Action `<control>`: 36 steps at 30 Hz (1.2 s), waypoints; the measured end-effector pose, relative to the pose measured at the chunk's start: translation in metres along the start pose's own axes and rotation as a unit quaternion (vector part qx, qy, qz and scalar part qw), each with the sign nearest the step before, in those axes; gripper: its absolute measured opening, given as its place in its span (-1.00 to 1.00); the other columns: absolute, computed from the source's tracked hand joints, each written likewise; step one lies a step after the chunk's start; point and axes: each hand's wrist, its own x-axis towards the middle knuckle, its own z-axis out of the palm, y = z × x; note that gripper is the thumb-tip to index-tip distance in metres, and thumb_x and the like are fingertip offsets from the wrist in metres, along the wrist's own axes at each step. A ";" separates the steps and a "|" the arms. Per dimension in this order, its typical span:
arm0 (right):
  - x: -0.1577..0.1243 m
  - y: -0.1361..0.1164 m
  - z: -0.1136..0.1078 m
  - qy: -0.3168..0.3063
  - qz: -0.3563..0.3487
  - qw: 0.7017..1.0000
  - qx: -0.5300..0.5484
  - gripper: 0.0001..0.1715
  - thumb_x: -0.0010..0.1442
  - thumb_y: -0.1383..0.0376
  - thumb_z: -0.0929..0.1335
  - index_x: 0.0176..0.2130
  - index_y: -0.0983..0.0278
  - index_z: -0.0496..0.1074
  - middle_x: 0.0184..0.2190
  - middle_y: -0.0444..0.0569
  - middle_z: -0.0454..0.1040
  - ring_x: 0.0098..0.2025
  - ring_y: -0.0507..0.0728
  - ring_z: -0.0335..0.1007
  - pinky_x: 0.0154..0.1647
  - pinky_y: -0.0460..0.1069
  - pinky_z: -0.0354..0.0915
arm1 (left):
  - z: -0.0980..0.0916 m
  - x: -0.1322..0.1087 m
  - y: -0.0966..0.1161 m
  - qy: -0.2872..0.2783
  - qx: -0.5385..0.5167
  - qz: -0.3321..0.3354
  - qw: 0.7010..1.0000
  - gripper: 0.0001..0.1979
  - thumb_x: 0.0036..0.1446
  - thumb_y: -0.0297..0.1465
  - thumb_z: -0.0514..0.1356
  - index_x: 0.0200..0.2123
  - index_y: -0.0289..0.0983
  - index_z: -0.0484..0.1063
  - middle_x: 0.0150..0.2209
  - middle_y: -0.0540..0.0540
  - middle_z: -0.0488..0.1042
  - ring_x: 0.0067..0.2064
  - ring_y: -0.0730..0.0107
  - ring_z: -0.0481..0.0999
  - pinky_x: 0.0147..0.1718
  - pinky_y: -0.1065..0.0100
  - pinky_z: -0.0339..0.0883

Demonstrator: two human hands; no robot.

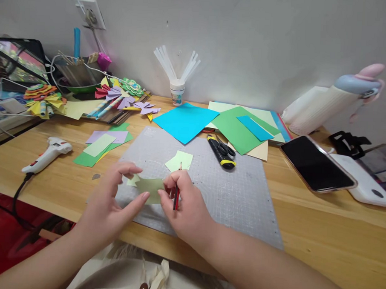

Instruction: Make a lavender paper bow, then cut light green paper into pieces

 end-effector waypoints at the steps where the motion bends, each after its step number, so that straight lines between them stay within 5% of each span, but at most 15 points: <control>1: 0.000 0.000 -0.001 -0.017 -0.013 1.000 -0.010 -0.71 0.18 0.47 0.30 -0.28 0.14 0.11 -0.39 -0.23 0.24 -0.40 0.00 0.17 -0.36 -0.07 0.19 | -0.004 0.003 0.002 -0.010 0.045 0.053 0.998 -0.69 0.09 -0.36 0.21 -0.06 -0.13 0.34 -0.04 -0.08 0.39 0.01 0.20 0.34 -0.04 0.16 0.13; 4: -0.001 -0.003 -0.003 -0.018 -0.055 0.998 -0.009 -0.69 0.16 0.51 0.31 -0.27 0.15 0.12 -0.35 -0.20 0.30 -0.35 0.00 0.25 -0.30 -0.05 0.22 | -0.013 0.011 0.008 -0.086 0.087 0.105 0.987 -0.92 0.14 -0.39 0.17 -0.26 -0.13 0.42 -0.22 0.01 0.48 -0.10 0.26 0.40 -0.07 0.15 0.09; 7: -0.003 -0.010 -0.005 0.035 -0.068 0.996 0.041 -0.68 0.19 0.52 0.30 -0.27 0.15 0.10 -0.32 -0.17 0.35 -0.30 0.03 0.29 -0.23 -0.01 0.24 | -0.017 0.012 0.014 -0.094 0.055 0.037 0.993 -0.91 0.13 -0.37 0.14 -0.43 -0.18 0.37 -0.41 0.04 0.43 -0.27 0.33 0.39 -0.21 0.23 0.17; 10: -0.006 -0.019 -0.007 0.053 -0.060 0.991 0.106 -0.68 0.22 0.52 0.28 -0.26 0.14 0.08 -0.32 -0.16 0.37 -0.30 0.04 0.31 -0.25 0.00 0.25 | -0.019 0.008 0.022 -0.131 -0.003 -0.034 0.991 -0.89 0.13 -0.32 0.11 -0.43 -0.18 0.34 -0.43 0.04 0.40 -0.34 0.36 0.38 -0.40 0.33 0.22; 13: -0.009 -0.025 -0.006 0.025 -0.053 0.990 0.130 -0.68 0.22 0.52 0.28 -0.26 0.14 0.08 -0.32 -0.16 0.36 -0.31 0.04 0.31 -0.28 0.00 0.26 | -0.022 0.004 0.030 -0.164 -0.024 -0.020 0.986 -0.93 0.14 -0.35 0.10 -0.34 -0.16 0.38 -0.37 0.05 0.43 -0.32 0.39 0.41 -0.39 0.36 0.26; 21: -0.013 -0.025 -0.004 -0.001 -0.069 0.995 0.071 -0.64 0.15 0.56 0.30 -0.27 0.16 0.08 -0.34 -0.18 0.34 -0.35 0.01 0.26 -0.33 -0.03 0.25 | -0.022 0.007 0.037 -0.141 0.098 0.150 0.974 -0.90 0.13 -0.49 0.10 -0.43 -0.24 0.34 -0.45 0.07 0.43 -0.35 0.44 0.37 -0.28 0.30 0.18; 36: -0.012 -0.034 -0.009 0.026 -0.086 0.989 0.117 -0.64 0.18 0.57 0.27 -0.27 0.13 0.09 -0.34 -0.16 0.32 -0.32 0.05 0.28 -0.29 0.03 0.28 | -0.044 0.010 0.033 -0.120 0.097 0.095 0.984 -0.89 0.02 -0.45 0.08 -0.52 -0.18 0.31 -0.53 0.05 0.39 -0.43 0.39 0.35 -0.44 0.36 0.22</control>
